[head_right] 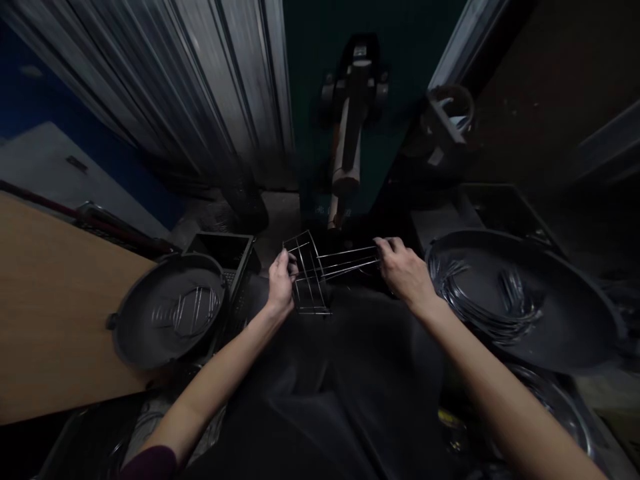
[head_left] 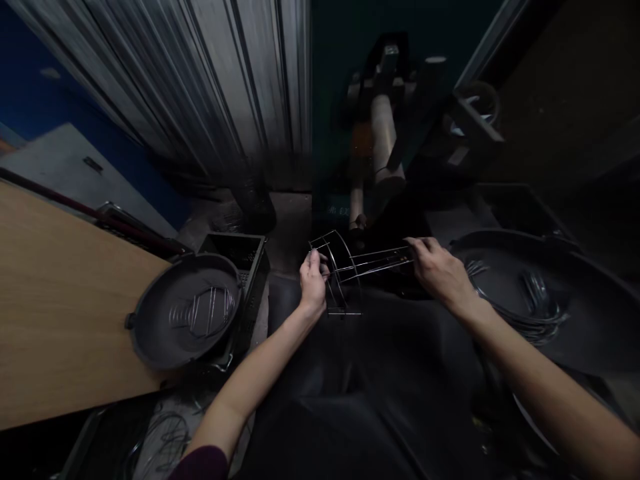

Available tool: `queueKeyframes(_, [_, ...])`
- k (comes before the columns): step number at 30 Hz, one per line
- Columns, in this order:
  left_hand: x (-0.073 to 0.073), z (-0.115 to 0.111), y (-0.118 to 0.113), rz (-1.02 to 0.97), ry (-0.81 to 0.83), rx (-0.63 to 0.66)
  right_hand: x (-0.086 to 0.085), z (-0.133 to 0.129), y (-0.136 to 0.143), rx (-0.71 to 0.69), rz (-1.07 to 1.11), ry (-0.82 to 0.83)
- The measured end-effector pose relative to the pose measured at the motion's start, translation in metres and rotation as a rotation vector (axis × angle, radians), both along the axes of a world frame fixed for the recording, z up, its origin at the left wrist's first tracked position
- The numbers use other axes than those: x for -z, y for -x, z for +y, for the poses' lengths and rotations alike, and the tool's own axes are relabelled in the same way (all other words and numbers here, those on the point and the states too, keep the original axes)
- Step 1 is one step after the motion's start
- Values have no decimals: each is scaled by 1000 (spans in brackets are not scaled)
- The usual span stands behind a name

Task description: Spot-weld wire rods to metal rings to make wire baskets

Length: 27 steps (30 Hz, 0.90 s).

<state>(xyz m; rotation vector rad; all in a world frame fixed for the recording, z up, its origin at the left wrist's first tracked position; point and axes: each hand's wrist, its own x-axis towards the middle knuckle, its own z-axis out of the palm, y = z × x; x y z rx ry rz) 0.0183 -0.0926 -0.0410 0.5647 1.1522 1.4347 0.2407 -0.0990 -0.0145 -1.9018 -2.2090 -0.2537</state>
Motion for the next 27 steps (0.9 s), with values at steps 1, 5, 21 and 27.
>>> queueKeyframes(1, [-1,5,-3,-5,-11,0,2,6,-2,21,-18,-5])
queueKeyframes(5, [-4,23,-13,-24,-22,-17,4,28,-10,49,-22,-5])
queueKeyframes(21, [-3,61,-46,59,-65,-70,20,83,-36,16,193,-31])
queueKeyframes(27, [-1,63,-44,49,-46,-27,22,89,-36,31,216,-22])
